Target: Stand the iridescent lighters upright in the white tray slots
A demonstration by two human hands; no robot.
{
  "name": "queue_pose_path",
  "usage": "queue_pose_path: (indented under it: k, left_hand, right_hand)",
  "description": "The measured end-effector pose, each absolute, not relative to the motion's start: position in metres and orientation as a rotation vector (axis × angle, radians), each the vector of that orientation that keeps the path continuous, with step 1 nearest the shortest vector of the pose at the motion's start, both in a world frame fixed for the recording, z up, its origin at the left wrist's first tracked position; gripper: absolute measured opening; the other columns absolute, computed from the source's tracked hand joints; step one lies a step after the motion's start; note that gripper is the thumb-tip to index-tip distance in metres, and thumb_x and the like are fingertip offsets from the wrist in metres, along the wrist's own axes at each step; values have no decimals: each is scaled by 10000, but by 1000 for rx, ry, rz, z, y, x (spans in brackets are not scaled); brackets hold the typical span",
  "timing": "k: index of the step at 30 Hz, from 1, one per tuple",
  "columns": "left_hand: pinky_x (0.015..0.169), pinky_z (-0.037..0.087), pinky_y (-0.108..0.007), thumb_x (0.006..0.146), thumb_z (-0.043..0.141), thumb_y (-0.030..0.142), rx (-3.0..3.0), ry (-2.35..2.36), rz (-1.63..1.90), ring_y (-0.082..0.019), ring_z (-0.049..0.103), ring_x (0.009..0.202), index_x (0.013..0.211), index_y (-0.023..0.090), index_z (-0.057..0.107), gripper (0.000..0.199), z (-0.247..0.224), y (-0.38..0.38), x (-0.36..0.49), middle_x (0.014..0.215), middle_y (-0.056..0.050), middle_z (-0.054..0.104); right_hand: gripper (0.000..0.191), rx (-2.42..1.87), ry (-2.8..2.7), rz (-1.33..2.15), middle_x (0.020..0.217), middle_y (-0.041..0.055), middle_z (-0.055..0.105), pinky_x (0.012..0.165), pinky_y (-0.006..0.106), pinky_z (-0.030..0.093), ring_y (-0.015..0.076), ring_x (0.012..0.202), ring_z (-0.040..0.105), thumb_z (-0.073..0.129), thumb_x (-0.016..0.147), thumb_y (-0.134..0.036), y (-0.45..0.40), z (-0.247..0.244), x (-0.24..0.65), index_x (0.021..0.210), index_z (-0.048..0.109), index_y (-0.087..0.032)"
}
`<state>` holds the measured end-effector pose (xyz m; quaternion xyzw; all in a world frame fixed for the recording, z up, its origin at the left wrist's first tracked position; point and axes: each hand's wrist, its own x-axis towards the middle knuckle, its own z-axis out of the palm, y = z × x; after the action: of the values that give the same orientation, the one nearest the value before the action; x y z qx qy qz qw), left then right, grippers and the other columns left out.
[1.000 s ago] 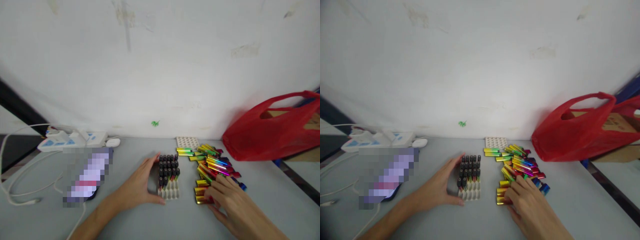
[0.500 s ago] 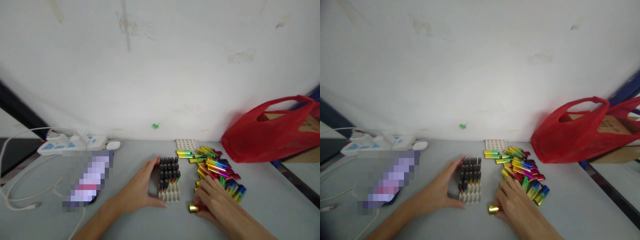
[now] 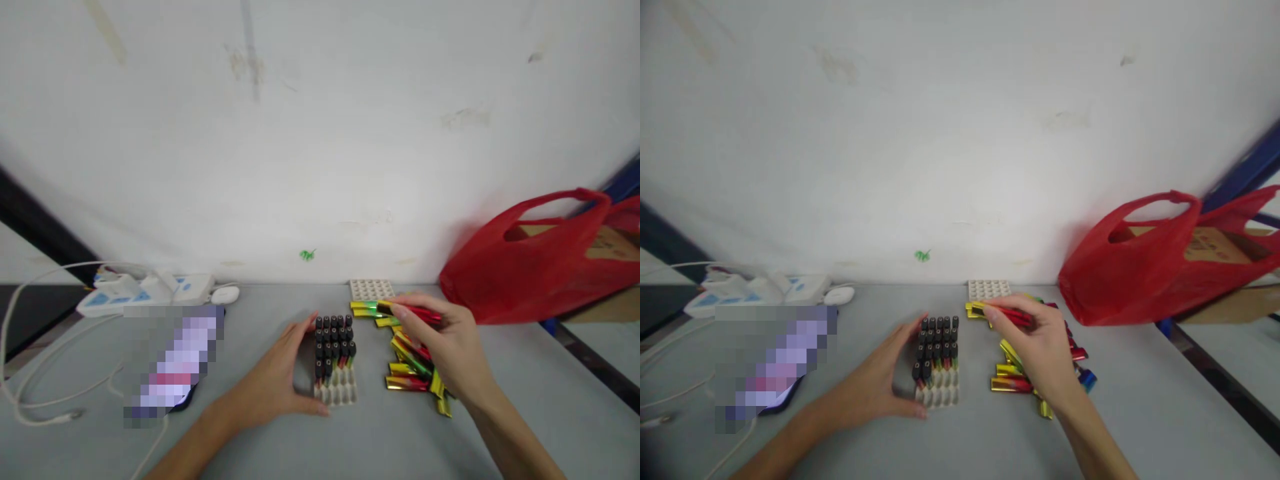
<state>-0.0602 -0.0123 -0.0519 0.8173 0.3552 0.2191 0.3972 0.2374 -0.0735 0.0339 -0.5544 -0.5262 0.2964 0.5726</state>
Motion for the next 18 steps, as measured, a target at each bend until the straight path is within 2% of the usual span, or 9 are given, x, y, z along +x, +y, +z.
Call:
queue_pose_path:
  k: [2,3,6,8,11,13,14,16,18]
  left_hand:
    - [1365,233,-686,623,1065,586,2079,903,536,-483,329,1641,1774,322,195,1467,-52,-12,-60,1797,-201,309]
    - [1369,229,-678,628,1062,590,2087,901,530,-477,321,1647,1775,318,192,1465,-52,-12,-60,1800,-200,302]
    - [1374,230,-659,632,1063,587,2097,893,529,-467,321,1648,1776,299,186,1469,-51,-11,-60,1798,-208,300]
    - [1371,233,-662,631,1061,591,2087,898,535,-477,331,1640,1776,296,197,1464,-49,-11,-60,1794,-208,310]
    - [1363,249,-672,618,1065,593,2076,906,548,-499,351,1625,1773,305,226,1457,-49,-12,-59,1778,-203,349]
    - [1361,259,-669,603,1071,592,2078,904,549,-499,361,1619,1774,310,225,1472,-50,-13,-59,1769,-204,365]
    - [1361,261,-664,599,1073,591,2079,901,548,-496,365,1618,1775,310,218,1481,-50,-13,-59,1767,-205,366]
    - [1363,263,-656,595,1077,587,2079,896,552,-488,373,1614,1778,310,204,1496,-52,-13,-59,1763,-204,370]
    - [1365,266,-648,604,1075,582,2077,890,557,-480,376,1614,1779,312,192,1494,-52,-13,-60,1765,-198,367]
  right_hand:
    - [310,-1165,-973,848,594,-45,536,477,267,306,120,526,396,920,836,-497,-57,24,228,881,826,-204]
    - [322,-1071,-850,901,592,-55,507,480,260,300,111,529,375,934,808,-485,-50,18,222,790,773,-206]
    - [335,-908,-727,1015,746,-12,612,639,270,474,150,700,540,920,788,-449,-39,3,206,731,691,-211]
    - [334,-889,-742,1060,767,1,620,672,278,498,159,720,558,896,803,-451,-40,-3,201,739,680,-204]
    - [344,-907,-749,1209,640,-67,440,489,234,334,113,538,327,835,887,-511,-48,-10,202,850,684,-204]
    - [404,-912,-709,1348,646,-100,314,443,214,199,106,525,165,800,915,-597,-53,-14,205,952,670,-216]
    - [439,-905,-684,1409,663,-105,283,441,208,175,108,536,125,784,920,-639,-55,-17,206,973,652,-224]
    - [470,-891,-647,1471,691,-100,269,445,199,180,109,546,116,757,932,-681,-57,-21,207,952,612,-234]
    - [449,-881,-641,1459,727,-73,348,450,193,218,112,558,209,747,954,-661,-57,-24,206,948,608,-234]
